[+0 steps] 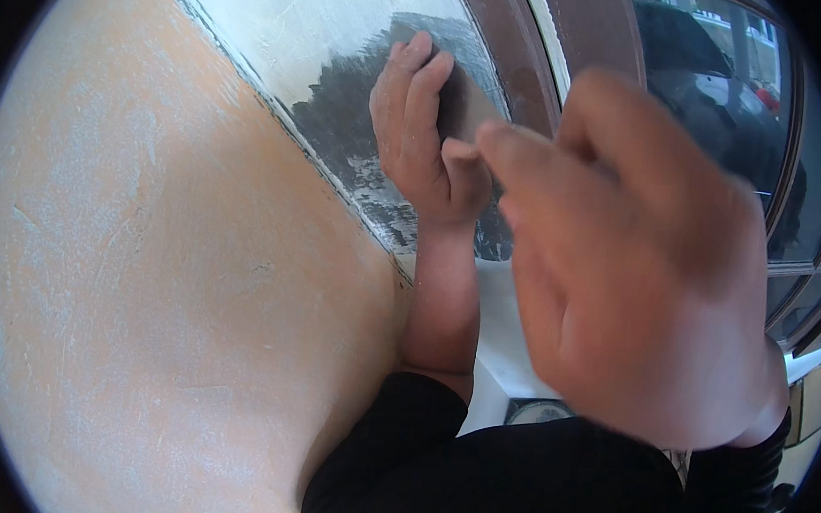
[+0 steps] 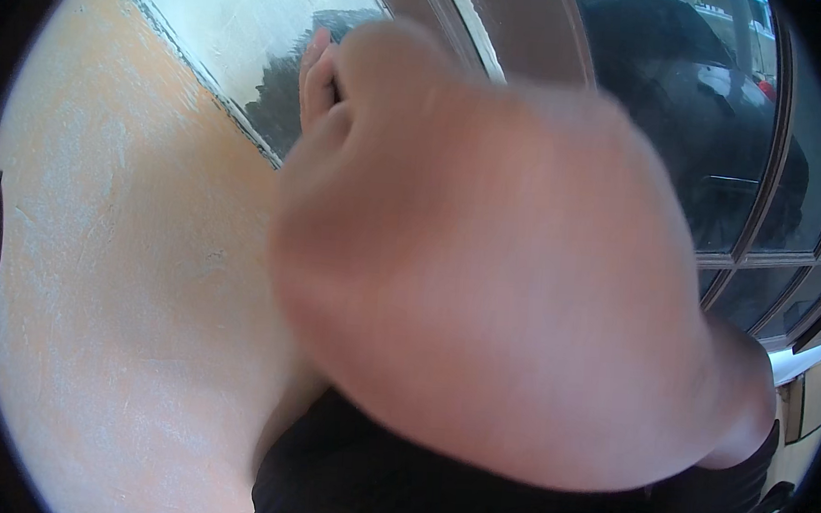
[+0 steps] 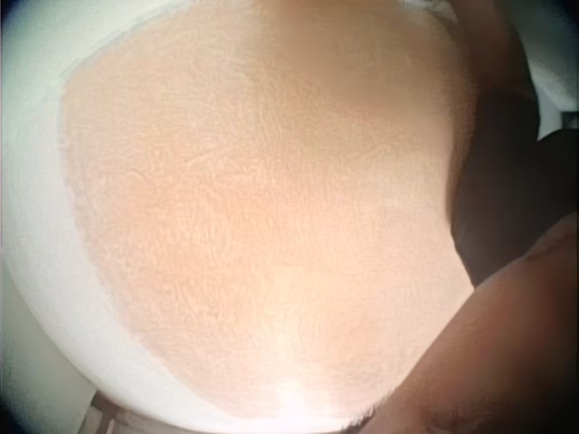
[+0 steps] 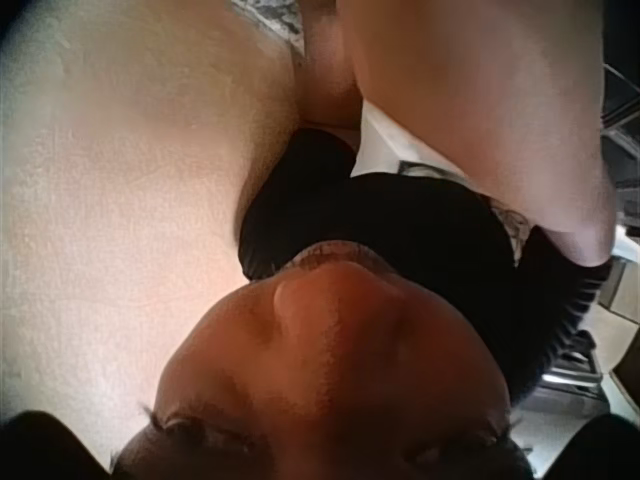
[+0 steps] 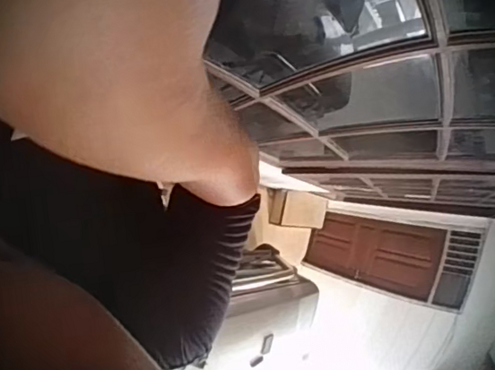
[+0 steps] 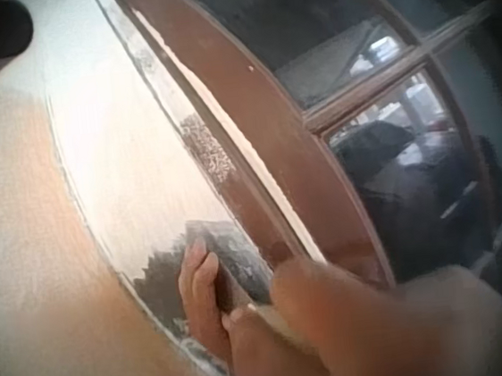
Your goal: Scraping and filling a cracked or unaligned surface on a wall near a window frame using a putty knife scraper.
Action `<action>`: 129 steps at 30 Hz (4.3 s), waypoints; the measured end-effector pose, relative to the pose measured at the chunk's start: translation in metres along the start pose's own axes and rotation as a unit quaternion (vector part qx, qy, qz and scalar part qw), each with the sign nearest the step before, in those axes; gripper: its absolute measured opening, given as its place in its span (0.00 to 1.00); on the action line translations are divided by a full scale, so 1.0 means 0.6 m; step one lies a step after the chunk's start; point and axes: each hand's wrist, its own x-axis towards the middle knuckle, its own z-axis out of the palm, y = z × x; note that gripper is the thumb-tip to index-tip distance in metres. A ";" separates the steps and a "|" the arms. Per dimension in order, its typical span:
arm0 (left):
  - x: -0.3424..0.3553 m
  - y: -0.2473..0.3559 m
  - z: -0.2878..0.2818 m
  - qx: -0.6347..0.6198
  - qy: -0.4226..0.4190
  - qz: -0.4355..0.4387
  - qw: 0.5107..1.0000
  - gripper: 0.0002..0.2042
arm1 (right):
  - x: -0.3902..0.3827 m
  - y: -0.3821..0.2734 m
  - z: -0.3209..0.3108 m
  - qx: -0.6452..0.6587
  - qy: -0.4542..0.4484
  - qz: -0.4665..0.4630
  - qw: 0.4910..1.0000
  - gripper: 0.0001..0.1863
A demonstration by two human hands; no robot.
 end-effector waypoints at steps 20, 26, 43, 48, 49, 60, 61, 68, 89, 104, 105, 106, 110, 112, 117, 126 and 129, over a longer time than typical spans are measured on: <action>-0.007 -0.010 0.006 0.001 -0.022 -0.031 0.999 0.35 | 0.001 -0.011 -0.008 -0.042 -0.025 -0.007 0.999 0.16; -0.009 -0.003 0.012 -0.019 0.019 -0.058 0.998 0.34 | 0.001 -0.016 -0.018 -0.063 -0.039 -0.004 0.997 0.17; -0.001 -0.020 0.002 0.033 0.015 0.053 0.998 0.32 | 0.000 -0.020 -0.008 -0.035 -0.048 0.024 0.998 0.18; -0.007 -0.031 0.019 0.001 0.042 0.051 0.998 0.32 | 0.001 -0.013 0.006 -0.042 0.014 -0.013 0.999 0.17; -0.007 -0.044 0.017 -0.001 0.071 0.100 0.992 0.32 | 0.003 -0.014 0.003 -0.038 0.015 -0.015 0.999 0.17; -0.009 -0.041 0.009 0.000 0.030 0.086 0.996 0.32 | -0.005 -0.016 0.015 -0.049 0.043 -0.026 0.998 0.16; -0.010 -0.049 0.012 -0.009 0.039 0.096 0.995 0.31 | -0.005 -0.011 0.012 -0.050 0.044 -0.027 0.997 0.16; -0.010 -0.046 0.010 0.011 0.047 0.116 0.992 0.31 | 0.006 0.004 0.002 -0.050 0.003 -0.037 0.998 0.18; -0.011 -0.011 0.010 -0.005 0.015 0.001 1.000 0.29 | -0.002 -0.004 -0.003 -0.031 -0.009 -0.023 0.999 0.19; -0.019 -0.051 0.013 0.018 0.061 0.089 0.994 0.29 | 0.002 -0.002 0.005 -0.020 0.003 -0.033 0.999 0.19; -0.021 -0.051 0.008 0.007 0.053 0.088 0.995 0.29 | 0.009 -0.003 -0.001 -0.004 -0.014 -0.028 1.000 0.19; -0.023 -0.049 0.004 -0.003 0.045 0.088 0.995 0.29 | 0.015 -0.012 -0.009 -0.002 -0.013 -0.030 0.999 0.19; -0.009 0.000 -0.005 0.022 0.013 0.009 1.000 0.28 | 0.015 -0.017 -0.008 -0.040 -0.065 0.007 0.997 0.19; -0.011 0.003 -0.008 0.004 0.003 -0.007 1.000 0.29 | -0.002 -0.007 0.000 -0.024 -0.018 -0.025 0.999 0.20; -0.012 -0.001 -0.003 0.031 0.015 -0.002 0.999 0.30 | 0.002 0.003 0.003 -0.013 -0.007 -0.032 0.999 0.19; -0.016 -0.038 0.004 0.026 0.037 0.067 0.997 0.30 | 0.006 0.004 0.011 -0.022 0.012 -0.057 0.998 0.18; -0.021 -0.043 0.001 0.022 0.041 0.060 0.997 0.31 | 0.009 -0.006 0.009 -0.059 -0.020 -0.046 0.997 0.18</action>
